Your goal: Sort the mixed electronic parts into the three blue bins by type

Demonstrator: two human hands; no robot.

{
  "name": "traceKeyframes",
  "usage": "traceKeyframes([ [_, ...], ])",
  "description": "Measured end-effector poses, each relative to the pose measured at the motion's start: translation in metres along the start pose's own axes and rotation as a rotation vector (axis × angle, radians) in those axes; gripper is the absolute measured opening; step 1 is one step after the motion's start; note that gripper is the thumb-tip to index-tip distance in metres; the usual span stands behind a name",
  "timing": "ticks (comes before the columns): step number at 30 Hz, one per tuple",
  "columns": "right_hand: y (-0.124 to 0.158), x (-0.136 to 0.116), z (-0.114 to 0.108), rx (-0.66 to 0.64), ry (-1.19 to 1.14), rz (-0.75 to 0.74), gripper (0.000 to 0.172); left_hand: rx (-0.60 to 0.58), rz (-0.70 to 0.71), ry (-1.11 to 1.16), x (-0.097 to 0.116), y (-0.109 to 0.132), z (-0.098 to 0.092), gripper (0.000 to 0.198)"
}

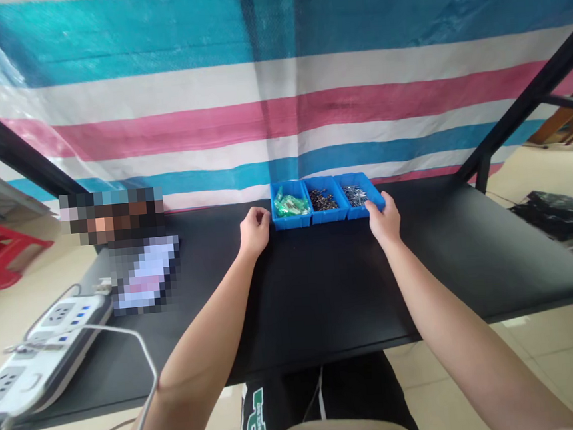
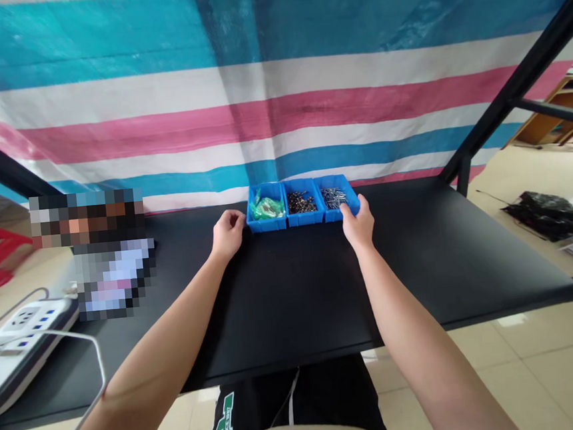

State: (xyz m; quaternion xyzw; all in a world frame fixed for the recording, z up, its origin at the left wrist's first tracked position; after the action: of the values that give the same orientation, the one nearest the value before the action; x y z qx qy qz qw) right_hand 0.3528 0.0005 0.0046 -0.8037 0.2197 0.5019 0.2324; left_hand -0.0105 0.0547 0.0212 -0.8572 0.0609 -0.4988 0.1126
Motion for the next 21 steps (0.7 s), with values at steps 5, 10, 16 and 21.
traceKeyframes([
  [5,-0.001,0.0,0.0,0.008,0.006,-0.024,0.071,0.022,-0.036,0.022,-0.006,-0.002,0.001,0.025],
  [10,0.0,0.0,0.0,0.013,0.011,-0.025,0.07,0.046,-0.063,0.297,-0.014,-0.005,0.003,0.03],
  [16,-0.001,0.004,0.0,0.018,-0.014,-0.007,0.069,0.25,-0.078,-0.003,-0.005,0.006,-0.019,0.028],
  [21,-0.006,0.008,-0.003,0.114,-0.088,-0.055,0.057,0.144,-0.112,-0.202,0.011,0.012,-0.012,0.033],
])
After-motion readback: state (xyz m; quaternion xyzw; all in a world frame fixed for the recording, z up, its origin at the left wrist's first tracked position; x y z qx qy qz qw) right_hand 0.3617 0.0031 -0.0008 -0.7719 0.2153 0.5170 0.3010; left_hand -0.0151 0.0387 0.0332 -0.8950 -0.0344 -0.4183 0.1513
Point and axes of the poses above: each hand's wrist, its own y-axis away from the middle knuckle, its own z-axis out of the palm, x = y × z, the point moved 6 cm from there along -y, towards the middle knuckle, and after that the axes turned 7 degrees about -x, right-handed, at the moved point
